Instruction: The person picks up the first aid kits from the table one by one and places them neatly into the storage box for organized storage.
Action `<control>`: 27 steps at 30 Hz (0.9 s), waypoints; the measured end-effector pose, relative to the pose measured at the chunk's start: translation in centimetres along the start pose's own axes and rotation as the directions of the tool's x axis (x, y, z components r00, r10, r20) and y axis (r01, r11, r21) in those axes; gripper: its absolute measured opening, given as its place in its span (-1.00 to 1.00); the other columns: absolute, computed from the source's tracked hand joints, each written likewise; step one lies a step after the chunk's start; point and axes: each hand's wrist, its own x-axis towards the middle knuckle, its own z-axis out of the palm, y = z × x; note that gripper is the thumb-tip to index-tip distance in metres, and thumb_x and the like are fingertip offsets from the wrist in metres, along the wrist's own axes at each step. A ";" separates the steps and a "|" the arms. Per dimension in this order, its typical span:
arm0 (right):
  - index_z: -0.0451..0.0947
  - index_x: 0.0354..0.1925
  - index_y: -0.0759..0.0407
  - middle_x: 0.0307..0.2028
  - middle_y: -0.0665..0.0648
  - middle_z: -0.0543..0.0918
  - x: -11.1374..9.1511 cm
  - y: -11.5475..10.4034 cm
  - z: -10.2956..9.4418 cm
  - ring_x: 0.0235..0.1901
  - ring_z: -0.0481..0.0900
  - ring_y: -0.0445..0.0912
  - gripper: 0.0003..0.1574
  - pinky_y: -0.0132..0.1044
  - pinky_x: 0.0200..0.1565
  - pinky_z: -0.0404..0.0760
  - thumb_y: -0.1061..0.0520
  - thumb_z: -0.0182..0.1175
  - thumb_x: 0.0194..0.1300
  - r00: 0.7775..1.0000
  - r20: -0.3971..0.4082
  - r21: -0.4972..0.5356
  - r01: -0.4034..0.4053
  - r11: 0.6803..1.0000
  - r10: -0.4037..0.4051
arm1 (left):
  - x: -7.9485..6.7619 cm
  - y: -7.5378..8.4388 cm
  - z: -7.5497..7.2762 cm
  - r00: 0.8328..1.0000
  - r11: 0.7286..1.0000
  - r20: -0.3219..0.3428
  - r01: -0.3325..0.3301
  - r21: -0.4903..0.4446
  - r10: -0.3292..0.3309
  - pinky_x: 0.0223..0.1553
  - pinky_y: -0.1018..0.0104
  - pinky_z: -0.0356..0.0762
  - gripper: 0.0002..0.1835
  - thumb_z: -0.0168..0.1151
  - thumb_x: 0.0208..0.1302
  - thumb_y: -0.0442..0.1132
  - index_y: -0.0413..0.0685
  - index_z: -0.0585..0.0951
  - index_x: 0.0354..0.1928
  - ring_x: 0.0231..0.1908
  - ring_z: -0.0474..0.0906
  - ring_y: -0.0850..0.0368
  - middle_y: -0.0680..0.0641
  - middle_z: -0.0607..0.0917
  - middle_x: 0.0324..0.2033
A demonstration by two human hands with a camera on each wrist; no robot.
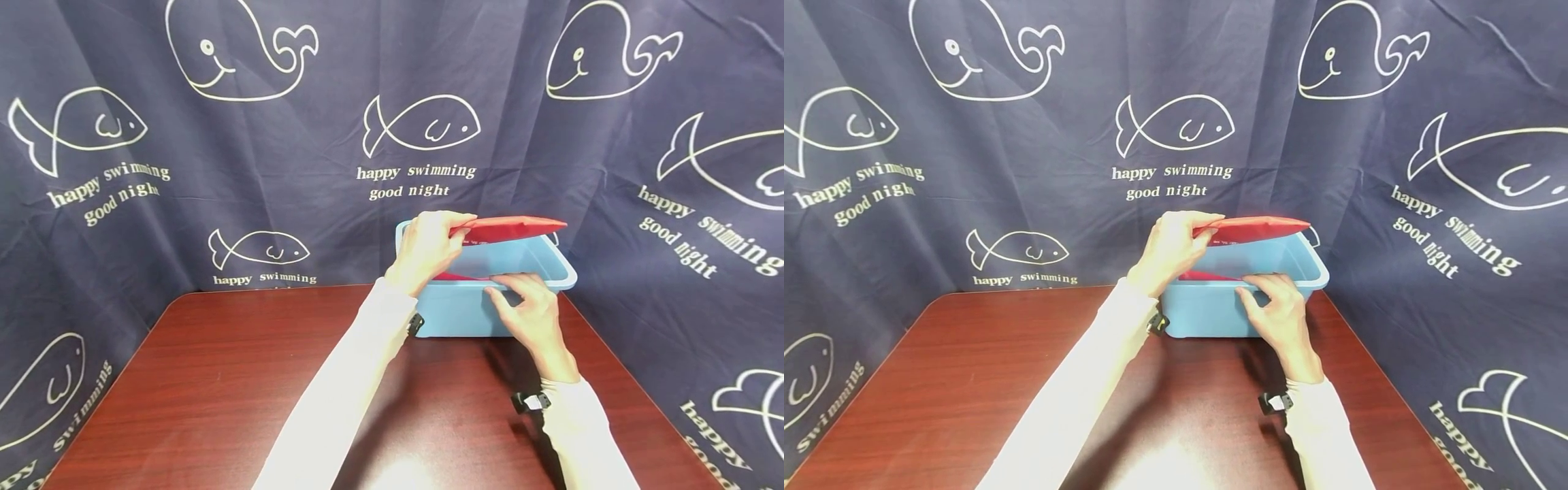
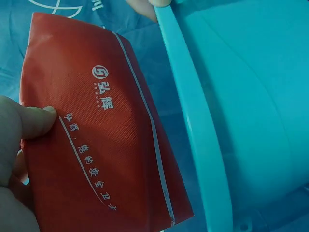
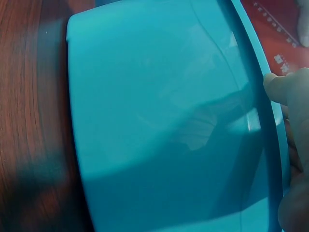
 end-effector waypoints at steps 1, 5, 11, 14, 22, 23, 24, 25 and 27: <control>0.83 -0.15 0.18 -0.25 0.15 0.82 0.0 0.0 -0.1 -0.18 0.68 0.11 -0.67 -0.60 0.14 0.36 0.24 0.57 0.03 1.000 0.000 0.000 0.001 1.000 -0.001 | 0.1 0.1 0.1 1.000 1.000 0.010 0.003 -0.002 -0.003 -0.21 0.39 0.62 -0.70 0.30 0.39 -0.17 0.37 0.80 0.06 -0.17 0.76 0.28 0.26 0.81 -0.08; 0.83 -0.14 0.16 -0.23 0.13 0.83 0.2 0.0 -0.2 -0.16 0.68 0.09 -0.66 -0.60 0.14 0.37 0.24 0.57 0.04 1.000 0.004 -0.001 -0.002 1.000 0.002 | 0.6 0.2 0.6 0.999 1.000 0.036 0.026 -0.002 -0.025 -0.29 0.40 0.58 -0.71 0.29 0.40 -0.17 0.37 0.80 0.06 -0.23 0.74 0.26 0.25 0.82 -0.10; 0.83 -0.11 0.14 -0.20 0.10 0.83 0.1 0.0 -0.1 -0.13 0.69 0.06 -0.64 -0.59 0.16 0.38 0.24 0.56 0.05 1.000 0.022 -0.003 -0.005 1.000 0.005 | 0.6 -0.3 1.3 0.997 0.998 0.051 0.063 0.021 -0.064 -0.34 0.36 0.58 -0.73 0.29 0.41 -0.15 0.35 0.81 0.03 -0.28 0.74 0.24 0.22 0.83 -0.14; 0.82 -0.10 0.15 -0.19 0.10 0.83 0.0 0.1 -0.2 -0.12 0.69 0.06 -0.64 -0.58 0.17 0.38 0.23 0.56 0.06 1.000 0.029 -0.005 -0.006 1.000 0.006 | 0.6 -0.6 1.7 0.995 0.997 0.064 0.078 0.030 -0.079 -0.36 0.34 0.57 -0.74 0.29 0.42 -0.14 0.36 0.81 0.04 -0.29 0.73 0.24 0.21 0.83 -0.15; 0.82 -0.11 0.16 -0.19 0.07 0.83 0.0 0.2 -0.1 -0.13 0.69 0.05 -0.65 -0.55 0.16 0.39 0.23 0.55 0.06 1.000 0.022 0.001 0.002 1.000 -0.002 | 0.6 -0.8 2.2 0.987 0.991 0.096 0.122 0.052 -0.126 -0.40 0.33 0.55 -0.71 0.28 0.40 -0.15 0.41 0.81 0.03 -0.34 0.71 0.26 0.19 0.83 -0.21; 0.82 -0.11 0.15 -0.19 0.07 0.83 0.0 0.2 -0.1 -0.13 0.69 0.05 -0.65 -0.55 0.15 0.40 0.24 0.56 0.06 1.000 0.016 0.003 0.002 1.000 -0.002 | 0.6 -0.8 2.3 0.986 0.991 0.101 0.127 0.053 -0.131 -0.39 0.33 0.56 -0.71 0.28 0.40 -0.15 0.41 0.80 0.03 -0.33 0.71 0.27 0.19 0.83 -0.21; 0.83 -0.12 0.15 -0.20 0.07 0.83 0.0 0.2 -0.1 -0.14 0.69 0.05 -0.65 -0.56 0.15 0.39 0.24 0.56 0.05 1.000 0.011 0.004 0.003 1.000 -0.003 | 0.6 -0.8 2.3 0.985 0.990 0.104 0.130 0.056 -0.135 -0.38 0.33 0.57 -0.71 0.27 0.41 -0.15 0.41 0.80 0.04 -0.32 0.72 0.27 0.20 0.83 -0.20; 0.83 -0.12 0.15 -0.20 0.07 0.83 0.0 0.2 -0.1 -0.14 0.69 0.06 -0.65 -0.55 0.15 0.39 0.24 0.56 0.05 1.000 0.009 0.008 0.005 1.000 -0.005 | 0.7 -0.7 2.4 0.985 0.989 0.107 0.133 0.059 -0.139 -0.38 0.33 0.57 -0.71 0.27 0.41 -0.15 0.41 0.80 0.04 -0.32 0.72 0.26 0.20 0.83 -0.19; 0.83 -0.12 0.16 -0.20 0.07 0.83 0.0 0.1 0.0 -0.15 0.69 0.07 -0.65 -0.55 0.15 0.39 0.25 0.56 0.04 1.000 0.006 0.013 0.010 1.000 -0.010 | 0.8 -0.7 2.4 0.983 0.988 0.108 0.138 0.068 -0.145 -0.37 0.33 0.58 -0.72 0.27 0.41 -0.14 0.41 0.80 0.04 -0.30 0.73 0.25 0.20 0.83 -0.18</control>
